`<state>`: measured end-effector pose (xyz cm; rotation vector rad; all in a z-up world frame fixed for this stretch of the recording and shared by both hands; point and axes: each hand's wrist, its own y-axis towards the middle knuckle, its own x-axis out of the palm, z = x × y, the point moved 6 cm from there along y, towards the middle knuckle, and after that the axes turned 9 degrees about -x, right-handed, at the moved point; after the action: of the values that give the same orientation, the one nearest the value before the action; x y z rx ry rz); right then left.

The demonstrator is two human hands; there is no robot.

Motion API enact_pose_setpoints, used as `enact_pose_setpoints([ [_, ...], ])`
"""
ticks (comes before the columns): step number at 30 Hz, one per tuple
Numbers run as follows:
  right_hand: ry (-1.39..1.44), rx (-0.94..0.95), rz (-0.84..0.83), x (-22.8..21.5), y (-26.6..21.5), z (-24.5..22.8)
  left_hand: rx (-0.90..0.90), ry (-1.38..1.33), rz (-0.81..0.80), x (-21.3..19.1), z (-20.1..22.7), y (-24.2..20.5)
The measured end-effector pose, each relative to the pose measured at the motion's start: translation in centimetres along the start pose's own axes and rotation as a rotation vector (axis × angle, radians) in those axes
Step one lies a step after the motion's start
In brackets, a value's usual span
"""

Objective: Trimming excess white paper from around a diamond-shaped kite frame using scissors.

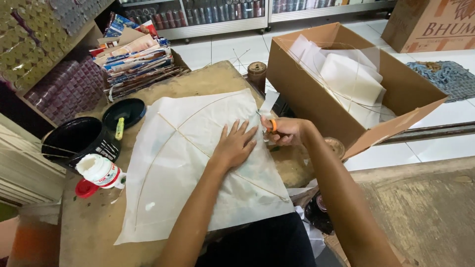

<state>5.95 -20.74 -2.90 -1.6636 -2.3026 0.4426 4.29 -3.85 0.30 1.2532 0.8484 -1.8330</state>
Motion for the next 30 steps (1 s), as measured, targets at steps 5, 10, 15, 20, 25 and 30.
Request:
enact_pose_setpoints([
  [5,0.053,0.004,0.019,-0.2,0.4,0.1,-0.006,-0.013,-0.010,0.2,-0.2,0.1],
  [10,0.061,-0.008,0.017,-1.4,1.7,1.2,-0.003,-0.023,-0.017,-0.2,0.1,-0.2],
  [15,0.022,-0.039,-0.017,-0.6,1.0,0.2,-0.007,-0.011,-0.014,-0.1,0.2,-0.1],
  [20,0.073,0.001,0.018,-1.2,1.5,0.7,-0.017,-0.024,-0.014,-0.3,0.2,-0.3],
  [25,0.044,0.001,-0.022,-1.4,1.3,0.3,-0.018,-0.036,-0.025,-0.6,0.5,-0.5],
  [30,0.035,0.004,-0.063,-1.7,2.2,0.7,-0.026,-0.042,-0.022,-0.5,0.4,-0.6],
])
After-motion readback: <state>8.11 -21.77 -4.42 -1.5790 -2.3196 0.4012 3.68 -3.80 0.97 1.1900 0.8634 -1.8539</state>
